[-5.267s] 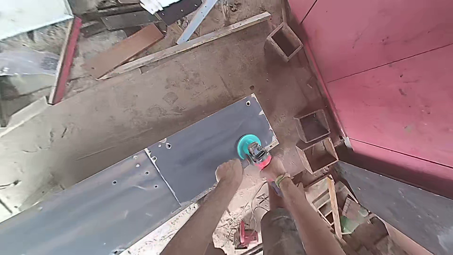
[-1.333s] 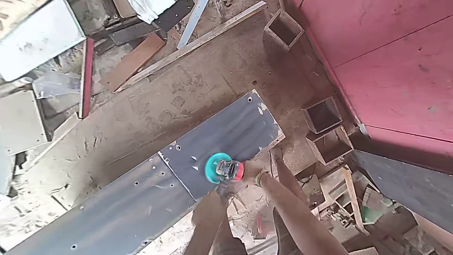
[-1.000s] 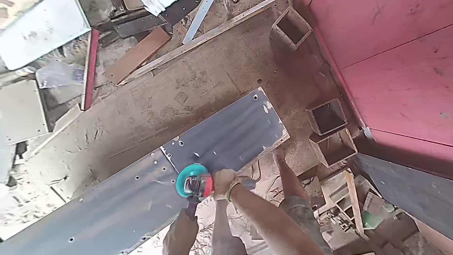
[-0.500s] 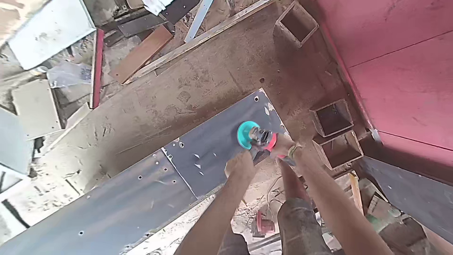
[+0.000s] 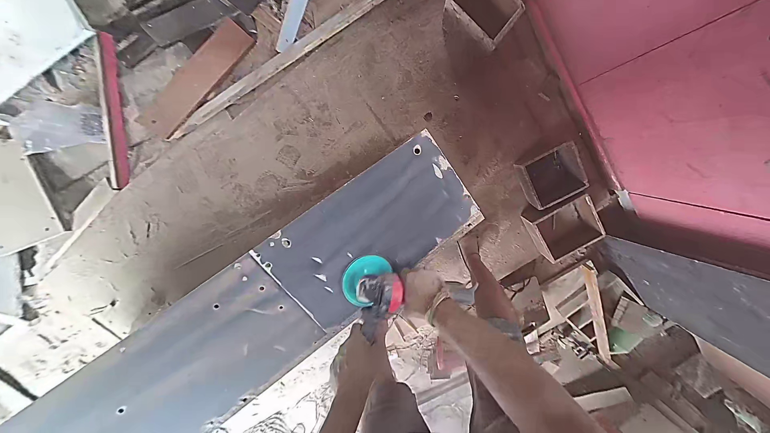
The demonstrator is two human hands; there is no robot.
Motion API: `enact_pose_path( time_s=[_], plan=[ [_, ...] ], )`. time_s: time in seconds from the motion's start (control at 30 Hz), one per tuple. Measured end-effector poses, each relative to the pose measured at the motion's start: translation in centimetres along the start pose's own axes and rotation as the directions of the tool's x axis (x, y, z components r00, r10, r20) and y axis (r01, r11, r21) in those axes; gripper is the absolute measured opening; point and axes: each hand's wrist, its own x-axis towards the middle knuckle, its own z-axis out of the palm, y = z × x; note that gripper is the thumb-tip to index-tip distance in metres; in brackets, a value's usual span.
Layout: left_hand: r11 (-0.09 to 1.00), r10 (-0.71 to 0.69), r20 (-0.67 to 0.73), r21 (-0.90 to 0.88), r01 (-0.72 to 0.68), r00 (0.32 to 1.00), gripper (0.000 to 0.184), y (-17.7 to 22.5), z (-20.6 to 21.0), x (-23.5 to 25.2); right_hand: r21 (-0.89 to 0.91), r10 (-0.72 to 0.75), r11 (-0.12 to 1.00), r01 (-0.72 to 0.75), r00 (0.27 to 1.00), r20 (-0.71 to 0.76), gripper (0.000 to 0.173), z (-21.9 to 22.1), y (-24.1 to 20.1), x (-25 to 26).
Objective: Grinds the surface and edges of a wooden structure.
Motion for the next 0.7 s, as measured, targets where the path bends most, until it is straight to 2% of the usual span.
enact_pose_path(
  time_s=[0.03, 0.07, 0.1, 0.17, 0.23, 0.27, 0.33, 0.43, 0.57, 0.7],
  plan=[
    [0.996, 0.067, 0.021, 0.061, -0.068, 0.998, 0.051, 2.4, -0.4, 0.3, 0.039, 0.229, 0.970, -0.241, 0.954, 0.192, 0.054, -1.3, 1.4, 0.8],
    [0.984, 0.129, 0.043, 0.122, -0.133, 0.991, 0.053, 5.3, -1.2, 0.3, 0.054, 0.377, 0.911, -0.408, 0.879, 0.292, 0.057, -2.7, 3.5, 1.2],
    [0.967, 0.186, 0.056, 0.167, -0.193, 0.981, 0.053, 8.5, -2.3, -0.1, 0.053, 0.447, 0.878, -0.475, 0.856, 0.259, 0.058, -2.9, 6.8, 1.5],
    [0.935, 0.275, 0.071, 0.211, -0.284, 0.959, 0.047, 14.8, -4.8, -1.2, 0.072, 0.523, 0.840, -0.538, 0.838, 0.157, 0.057, -4.8, 12.1, 1.1],
    [0.922, 0.317, 0.115, 0.196, -0.335, 0.941, 0.044, 19.4, -6.7, -2.8, 0.056, 0.598, 0.791, -0.609, 0.789, 0.139, 0.061, -7.2, 15.1, 0.5],
    [0.923, 0.317, 0.141, 0.182, -0.340, 0.938, 0.045, 20.9, -7.2, -3.6, 0.036, 0.618, 0.777, -0.629, 0.772, 0.149, 0.064, -7.9, 16.3, 0.3],
    [0.927, 0.306, 0.163, 0.172, -0.332, 0.938, 0.046, 22.0, -7.6, -4.8, 0.035, 0.596, 0.792, -0.609, 0.784, 0.173, 0.072, -8.0, 17.8, 0.2],
    [0.935, 0.253, 0.151, 0.214, -0.282, 0.955, 0.044, 19.1, -7.3, -5.3, 0.088, 0.481, 0.858, -0.507, 0.850, 0.214, 0.074, -5.7, 16.2, 0.9],
    [0.945, 0.128, 0.120, 0.288, -0.158, 0.984, 0.051, 11.7, -5.4, -4.3, 0.092, 0.301, 0.937, -0.337, 0.913, 0.277, 0.066, -0.9, 10.9, 2.4],
    [0.978, 0.040, 0.097, 0.200, -0.059, 0.994, 0.056, 3.7, -4.0, -3.2, 0.102, 0.245, 0.948, -0.301, 0.897, 0.367, 0.065, 0.5, 3.0, 2.8]
  ],
)
